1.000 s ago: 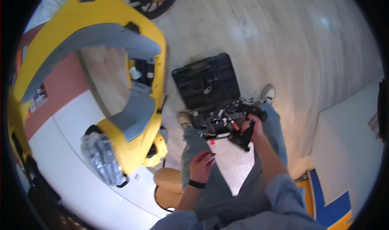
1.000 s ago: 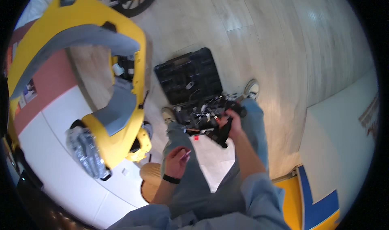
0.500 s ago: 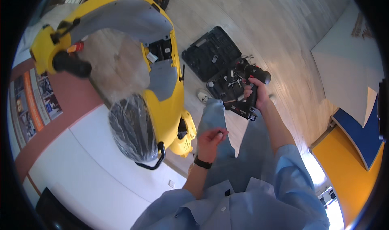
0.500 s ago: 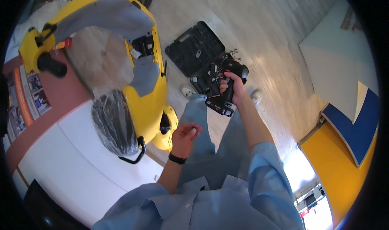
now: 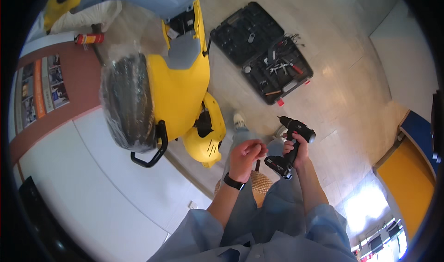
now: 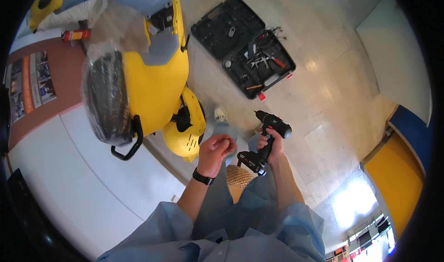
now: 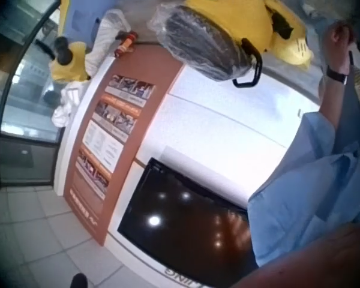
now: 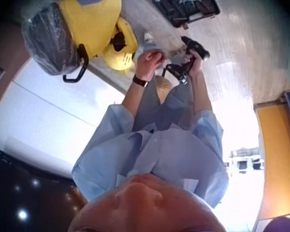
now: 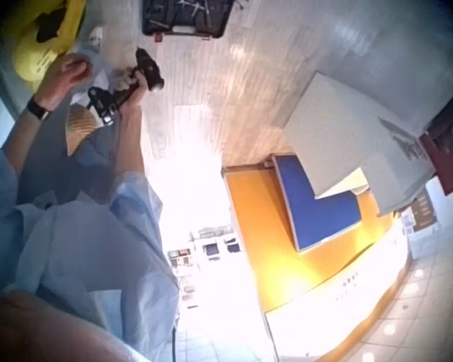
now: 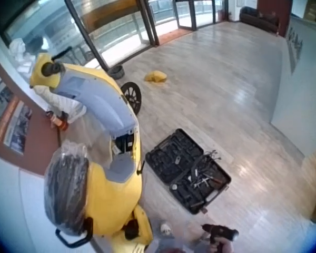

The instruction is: Installing a license plate bracket or light assembly on the rear of a yellow electric scooter using an electric drill.

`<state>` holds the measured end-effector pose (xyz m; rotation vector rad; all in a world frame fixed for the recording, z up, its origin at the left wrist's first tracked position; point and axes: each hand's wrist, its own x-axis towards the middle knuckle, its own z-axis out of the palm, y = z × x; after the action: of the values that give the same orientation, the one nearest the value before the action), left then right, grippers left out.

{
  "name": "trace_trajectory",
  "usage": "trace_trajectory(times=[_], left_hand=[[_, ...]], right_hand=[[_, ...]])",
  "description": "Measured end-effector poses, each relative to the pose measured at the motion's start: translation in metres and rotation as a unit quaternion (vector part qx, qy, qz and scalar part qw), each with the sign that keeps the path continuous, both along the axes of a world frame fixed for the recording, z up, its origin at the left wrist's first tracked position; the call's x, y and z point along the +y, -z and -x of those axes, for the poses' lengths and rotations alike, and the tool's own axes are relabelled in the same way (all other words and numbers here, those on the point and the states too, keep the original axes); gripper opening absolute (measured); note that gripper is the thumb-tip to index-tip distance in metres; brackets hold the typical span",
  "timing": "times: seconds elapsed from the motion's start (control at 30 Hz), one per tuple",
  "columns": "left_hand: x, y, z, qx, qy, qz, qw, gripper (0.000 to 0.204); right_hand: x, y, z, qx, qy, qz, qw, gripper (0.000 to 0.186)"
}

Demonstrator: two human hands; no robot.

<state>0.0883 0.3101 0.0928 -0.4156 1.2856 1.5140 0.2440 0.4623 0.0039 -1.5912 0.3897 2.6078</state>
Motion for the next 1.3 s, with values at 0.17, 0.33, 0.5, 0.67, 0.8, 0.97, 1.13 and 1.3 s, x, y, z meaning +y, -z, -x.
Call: trace_trajectory(times=[0.17, 0.33, 0.5, 0.67, 0.8, 0.97, 1.13, 1.3], left_hand=[[-0.033, 0.114, -0.015, -0.019, -0.118, 0.008, 0.993, 0.016], [-0.086, 0.193, -0.001, 0.001, -0.188, 0.054, 0.981, 0.017], [-0.075, 0.193, 0.021, 0.007, -0.214, 0.060, 0.975, 0.021], [-0.059, 0.179, 0.029, 0.052, -0.237, -0.051, 0.969, 0.021], [-0.063, 0.159, 0.023, 0.086, -0.263, -0.099, 0.956, 0.021], [-0.100, 0.170, 0.011, 0.008, -0.305, -0.184, 0.934, 0.016], [-0.157, 0.179, 0.013, 0.059, -0.325, -0.232, 0.915, 0.018], [-0.199, 0.137, -0.013, 0.078, -0.304, -0.243, 0.918, 0.012]], right_hand=[[-0.070, 0.061, -0.031, 0.020, 0.079, 0.044, 0.996, 0.031], [-0.112, 0.062, 0.007, 0.018, 0.046, 0.031, 0.998, 0.040], [-0.119, 0.044, 0.024, 0.095, 0.035, 0.005, 0.995, 0.047], [-0.117, 0.049, 0.034, 0.184, -0.033, -0.128, 0.974, 0.053], [-0.119, 0.043, 0.030, 0.245, -0.047, -0.220, 0.943, 0.052], [-0.139, 0.036, 0.009, 0.284, -0.056, -0.275, 0.917, 0.048], [-0.143, 0.037, 0.015, 0.430, -0.101, -0.271, 0.855, 0.044], [-0.155, 0.036, 0.027, 0.447, -0.125, -0.307, 0.831, 0.042]])
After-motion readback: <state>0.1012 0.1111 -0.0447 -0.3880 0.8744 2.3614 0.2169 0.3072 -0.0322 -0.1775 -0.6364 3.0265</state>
